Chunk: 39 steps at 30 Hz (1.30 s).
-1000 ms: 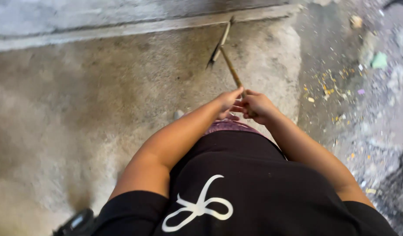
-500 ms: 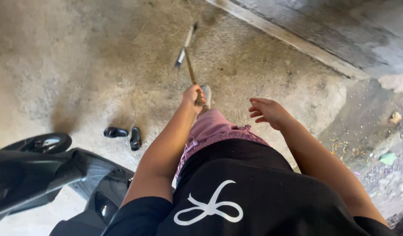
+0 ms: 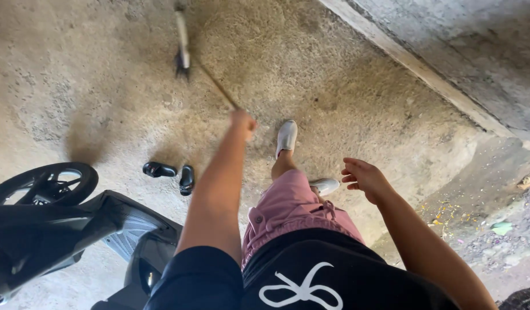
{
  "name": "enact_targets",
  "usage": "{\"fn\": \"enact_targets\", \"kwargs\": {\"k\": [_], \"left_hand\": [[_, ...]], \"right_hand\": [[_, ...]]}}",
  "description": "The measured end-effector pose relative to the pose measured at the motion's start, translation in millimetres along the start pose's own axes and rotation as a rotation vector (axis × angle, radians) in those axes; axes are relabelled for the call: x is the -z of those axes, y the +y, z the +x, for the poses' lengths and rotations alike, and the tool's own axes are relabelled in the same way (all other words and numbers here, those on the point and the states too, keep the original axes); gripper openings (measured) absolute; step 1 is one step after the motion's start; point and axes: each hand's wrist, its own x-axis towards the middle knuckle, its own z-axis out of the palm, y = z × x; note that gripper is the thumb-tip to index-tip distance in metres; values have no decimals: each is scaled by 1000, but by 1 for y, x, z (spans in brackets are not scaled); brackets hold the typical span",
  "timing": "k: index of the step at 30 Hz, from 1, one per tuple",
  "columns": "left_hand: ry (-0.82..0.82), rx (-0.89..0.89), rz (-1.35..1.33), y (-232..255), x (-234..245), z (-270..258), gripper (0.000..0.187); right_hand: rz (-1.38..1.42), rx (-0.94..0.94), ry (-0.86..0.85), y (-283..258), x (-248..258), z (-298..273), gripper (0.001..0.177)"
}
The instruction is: Sweep the outdoor floor and driveway area using a long-handled brush.
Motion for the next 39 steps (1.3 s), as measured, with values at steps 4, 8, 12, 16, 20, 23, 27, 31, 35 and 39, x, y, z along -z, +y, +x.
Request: {"fn": "enact_targets", "kwargs": {"k": [4,8,12,16,20,23,27,31,35,39], "left_hand": [[-274,66,265,-94,-51,-120,22],[-569,114,529,-181,-50,-208,27],[-823,193,317,-159,-8,-177,27],[-778,-454,919,-81,11,-194,23],[-478,-334,489,1,-38,-83,60],[-397,-161,292,79,-108,20,46],[-232,-79,565,78,-133,-75,36],[-567,-6,664,-53,-124,-171,19],[-892,52,755,-168,-84,-213,39],[-937,-25,952,-164,-46,-245,26]], "right_hand": [[49,-55,43,-9,-12,8,45],[80,-72,78,-22,-19,11,43],[84,-56,112,-36,-19,21,41],[141,0,98,-47,-26,32,40],[133,12,87,-59,-45,29,42],[135,9,47,-52,-51,31,42],[193,31,36,-38,-43,30,43],[264,46,77,-27,-30,25,42],[322,-99,100,-38,-31,7,37],[360,-218,32,-19,-43,15,45]]}}
